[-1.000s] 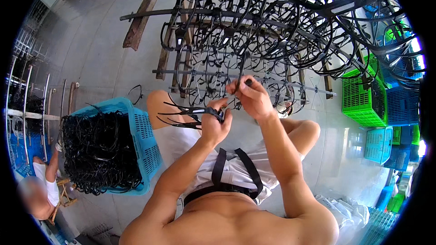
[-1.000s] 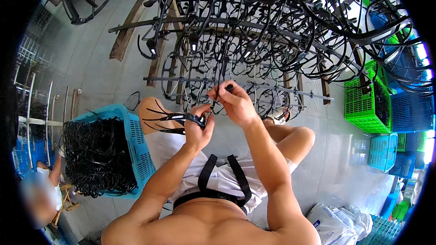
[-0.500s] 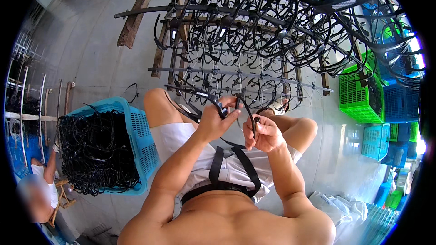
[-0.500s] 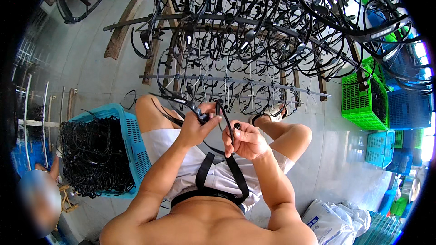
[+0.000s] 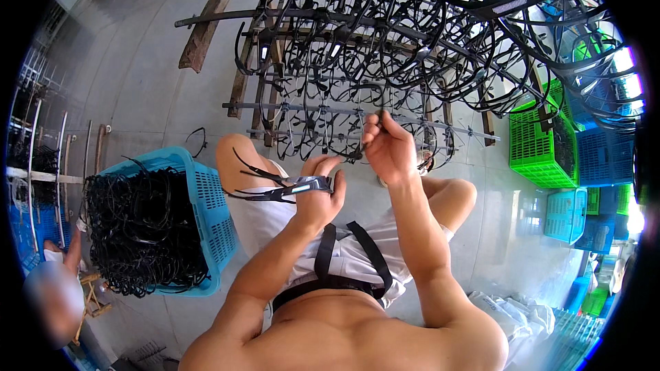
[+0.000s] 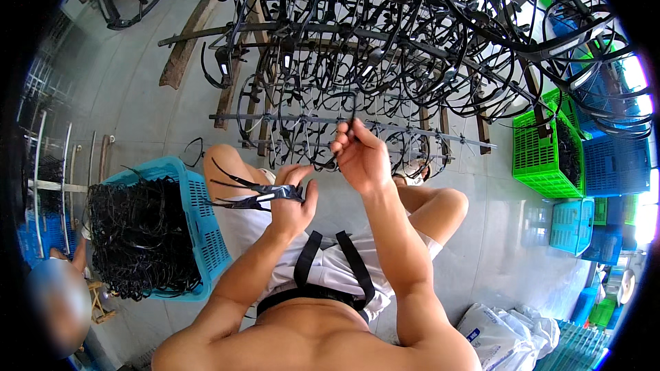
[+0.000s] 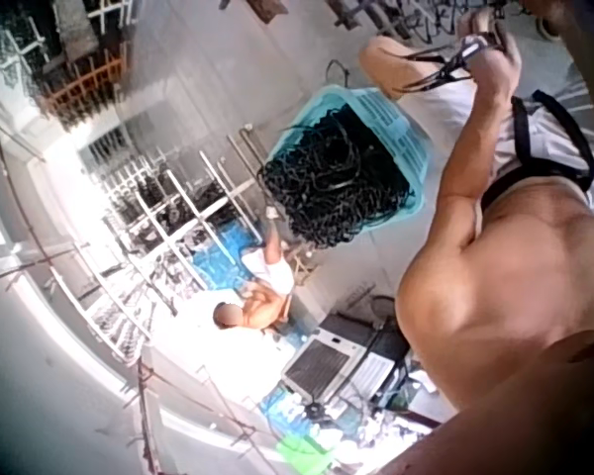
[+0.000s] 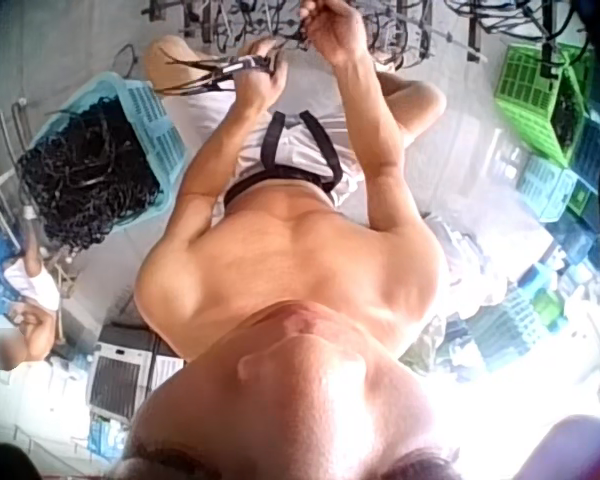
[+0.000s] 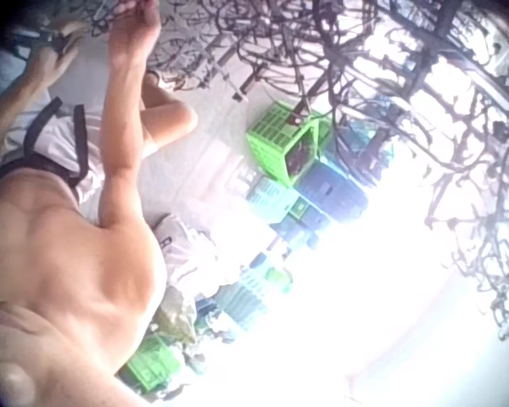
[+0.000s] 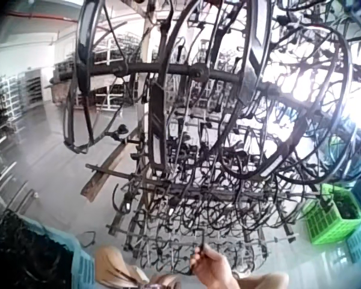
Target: The person repeatedly picks up black wire loops from a blue basket and attaches them to a metal rack using pliers. The process involves bending and securing each loop onto the rack structure.
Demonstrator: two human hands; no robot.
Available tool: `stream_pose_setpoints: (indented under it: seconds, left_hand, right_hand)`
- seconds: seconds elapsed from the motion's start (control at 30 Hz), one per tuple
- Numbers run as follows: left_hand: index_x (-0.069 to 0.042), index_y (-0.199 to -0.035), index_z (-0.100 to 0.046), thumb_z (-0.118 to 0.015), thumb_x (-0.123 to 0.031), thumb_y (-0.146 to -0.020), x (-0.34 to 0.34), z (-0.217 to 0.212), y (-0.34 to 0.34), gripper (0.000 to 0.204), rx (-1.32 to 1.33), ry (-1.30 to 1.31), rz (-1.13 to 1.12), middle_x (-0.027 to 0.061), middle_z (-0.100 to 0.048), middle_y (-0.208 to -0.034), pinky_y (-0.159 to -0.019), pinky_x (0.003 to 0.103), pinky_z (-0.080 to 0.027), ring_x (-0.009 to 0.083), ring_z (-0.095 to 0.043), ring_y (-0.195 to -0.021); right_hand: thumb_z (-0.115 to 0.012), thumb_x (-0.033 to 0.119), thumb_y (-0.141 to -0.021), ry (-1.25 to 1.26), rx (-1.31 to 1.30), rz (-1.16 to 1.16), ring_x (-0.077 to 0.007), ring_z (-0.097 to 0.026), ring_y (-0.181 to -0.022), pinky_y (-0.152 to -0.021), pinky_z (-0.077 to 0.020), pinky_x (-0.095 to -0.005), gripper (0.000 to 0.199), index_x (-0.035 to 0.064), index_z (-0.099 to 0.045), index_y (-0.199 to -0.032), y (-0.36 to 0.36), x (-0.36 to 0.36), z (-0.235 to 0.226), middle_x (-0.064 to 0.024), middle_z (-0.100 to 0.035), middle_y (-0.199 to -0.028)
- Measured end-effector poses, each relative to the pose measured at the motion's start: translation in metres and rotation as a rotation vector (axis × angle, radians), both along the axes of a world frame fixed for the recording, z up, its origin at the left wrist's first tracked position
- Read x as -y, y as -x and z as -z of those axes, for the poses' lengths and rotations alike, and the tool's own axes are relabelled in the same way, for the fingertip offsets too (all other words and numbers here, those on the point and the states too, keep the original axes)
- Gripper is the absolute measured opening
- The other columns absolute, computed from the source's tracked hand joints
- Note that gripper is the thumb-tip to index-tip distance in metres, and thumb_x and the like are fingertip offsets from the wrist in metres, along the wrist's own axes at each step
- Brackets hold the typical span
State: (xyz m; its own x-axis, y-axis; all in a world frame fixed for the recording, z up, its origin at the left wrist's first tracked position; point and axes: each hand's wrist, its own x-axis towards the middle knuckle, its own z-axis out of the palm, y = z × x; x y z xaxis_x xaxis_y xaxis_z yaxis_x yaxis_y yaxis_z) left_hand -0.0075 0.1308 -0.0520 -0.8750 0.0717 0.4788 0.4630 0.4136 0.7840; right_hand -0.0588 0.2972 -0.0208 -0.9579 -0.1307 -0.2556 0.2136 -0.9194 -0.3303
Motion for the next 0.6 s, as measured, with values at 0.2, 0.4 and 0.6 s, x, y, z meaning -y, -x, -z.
stream_pose_setpoints:
  seconds: [0.2, 0.4, 0.6]
  left_hand:
    - [-0.004, -0.101, -0.060, -0.064, -0.002, -0.076, -0.013, 0.005, 0.020, 0.025, 0.006, -0.021, -0.005, 0.0124, -0.057, -0.093, -0.065, 0.034, -0.045, 0.0255, -0.054, -0.072]
    - [-0.003, -0.095, -0.061, -0.067, -0.008, -0.076, -0.035, 0.013, 0.028, 0.020, 0.100, 0.034, -0.050, 0.0150, -0.062, -0.088, -0.065, 0.037, -0.047, 0.0318, -0.059, -0.076]
    - [-0.002, -0.082, -0.063, -0.066, -0.009, -0.077, -0.034, 0.029, 0.031, 0.008, 0.201, 0.053, 0.025, 0.0138, -0.064, -0.075, -0.058, 0.040, -0.046, 0.0341, -0.060, -0.065]
  right_hand:
    - [-0.047, 0.012, -0.096, -0.301, 0.070, -0.012, -0.0212, -0.058, -0.078, -0.073, -0.0528, -0.0346, 0.015, -0.0022, -0.051, -0.093, 0.051, 0.026, -0.010, -0.0127, -0.058, -0.090]
    - [-0.052, 0.016, -0.094, -0.542, 0.090, -0.099, -0.0180, -0.058, -0.071, -0.066, -0.0509, -0.0317, 0.016, 0.0006, -0.047, -0.094, 0.062, 0.021, 0.038, -0.0100, -0.059, -0.085]
    - [-0.052, 0.017, -0.095, -0.542, -0.071, -0.036, -0.0162, -0.058, -0.072, -0.065, -0.0500, -0.0285, 0.015, 0.0021, -0.049, -0.095, 0.046, 0.020, 0.047, -0.0093, -0.060, -0.086]
